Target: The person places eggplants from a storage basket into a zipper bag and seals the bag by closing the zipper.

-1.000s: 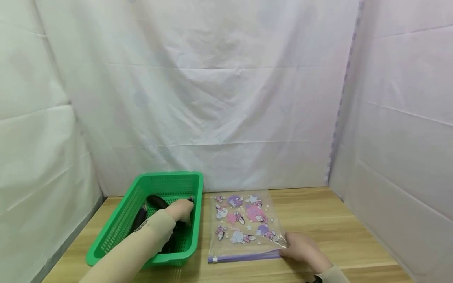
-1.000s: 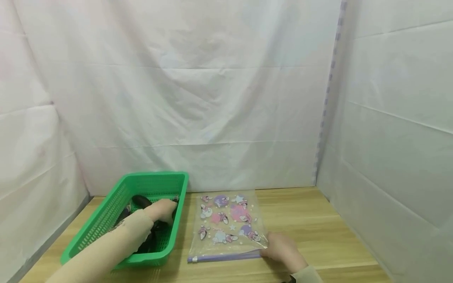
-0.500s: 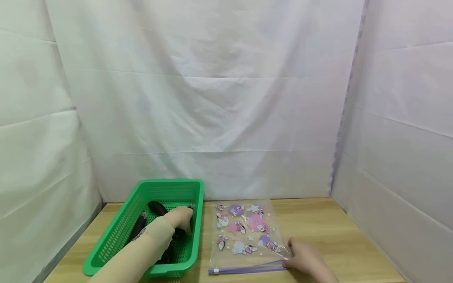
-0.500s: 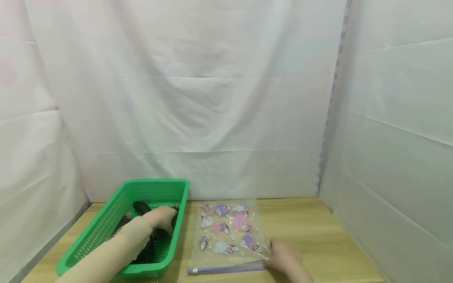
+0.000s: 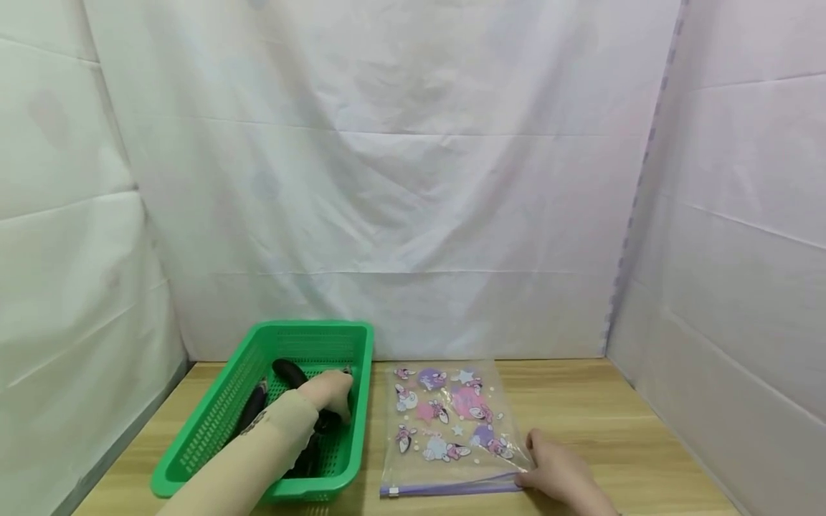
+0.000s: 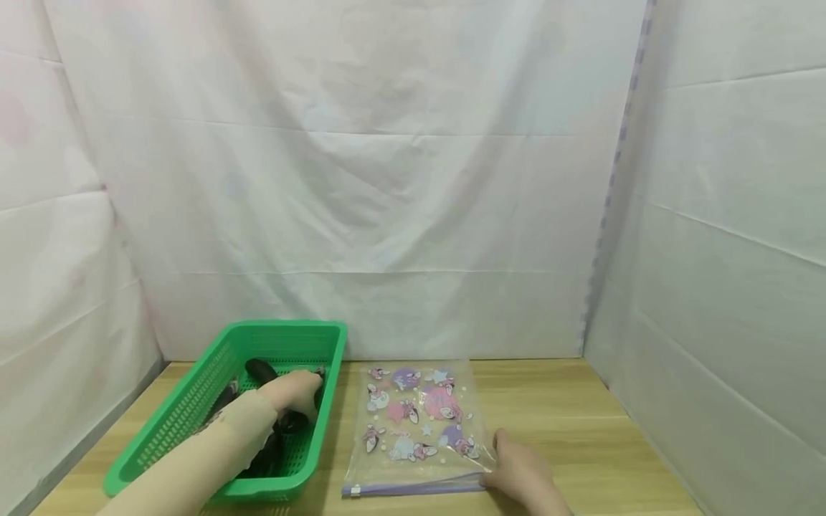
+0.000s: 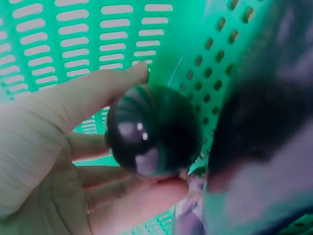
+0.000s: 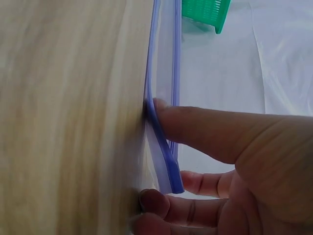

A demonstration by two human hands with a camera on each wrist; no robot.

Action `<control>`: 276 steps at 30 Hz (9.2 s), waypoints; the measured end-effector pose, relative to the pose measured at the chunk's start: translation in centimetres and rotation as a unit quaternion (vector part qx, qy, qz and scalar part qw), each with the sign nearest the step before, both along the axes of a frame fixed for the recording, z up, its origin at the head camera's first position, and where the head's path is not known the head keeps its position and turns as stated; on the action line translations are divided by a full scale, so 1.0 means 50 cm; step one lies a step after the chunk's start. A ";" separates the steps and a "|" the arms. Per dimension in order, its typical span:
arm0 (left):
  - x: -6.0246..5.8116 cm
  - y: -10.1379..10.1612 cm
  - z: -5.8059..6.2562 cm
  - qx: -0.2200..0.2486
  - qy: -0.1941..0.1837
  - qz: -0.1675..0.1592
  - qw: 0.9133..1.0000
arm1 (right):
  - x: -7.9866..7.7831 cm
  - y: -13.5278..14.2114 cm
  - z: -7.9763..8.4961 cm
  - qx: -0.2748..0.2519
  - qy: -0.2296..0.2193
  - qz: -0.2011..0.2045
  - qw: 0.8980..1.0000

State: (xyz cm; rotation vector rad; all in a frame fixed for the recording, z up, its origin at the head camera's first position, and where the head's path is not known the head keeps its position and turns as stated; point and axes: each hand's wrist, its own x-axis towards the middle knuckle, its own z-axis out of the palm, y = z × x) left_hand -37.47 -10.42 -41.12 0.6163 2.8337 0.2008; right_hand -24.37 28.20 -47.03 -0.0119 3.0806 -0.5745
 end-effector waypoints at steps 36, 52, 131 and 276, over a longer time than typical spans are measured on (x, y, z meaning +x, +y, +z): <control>-0.006 0.000 0.011 -0.002 -0.005 -0.003 1.000 | 0.006 0.020 -0.001 -0.044 0.008 0.065 0.997; -0.019 -0.016 0.002 0.023 -0.016 -0.011 1.000 | 0.004 0.018 0.004 -0.071 -0.009 0.073 0.995; 0.036 -0.075 0.100 0.053 -0.005 0.027 0.998 | 0.002 0.021 -0.001 -0.129 0.011 0.077 0.989; 0.160 0.000 0.134 0.143 0.048 -0.055 0.987 | -0.001 0.030 -0.006 -0.111 -0.004 0.062 0.992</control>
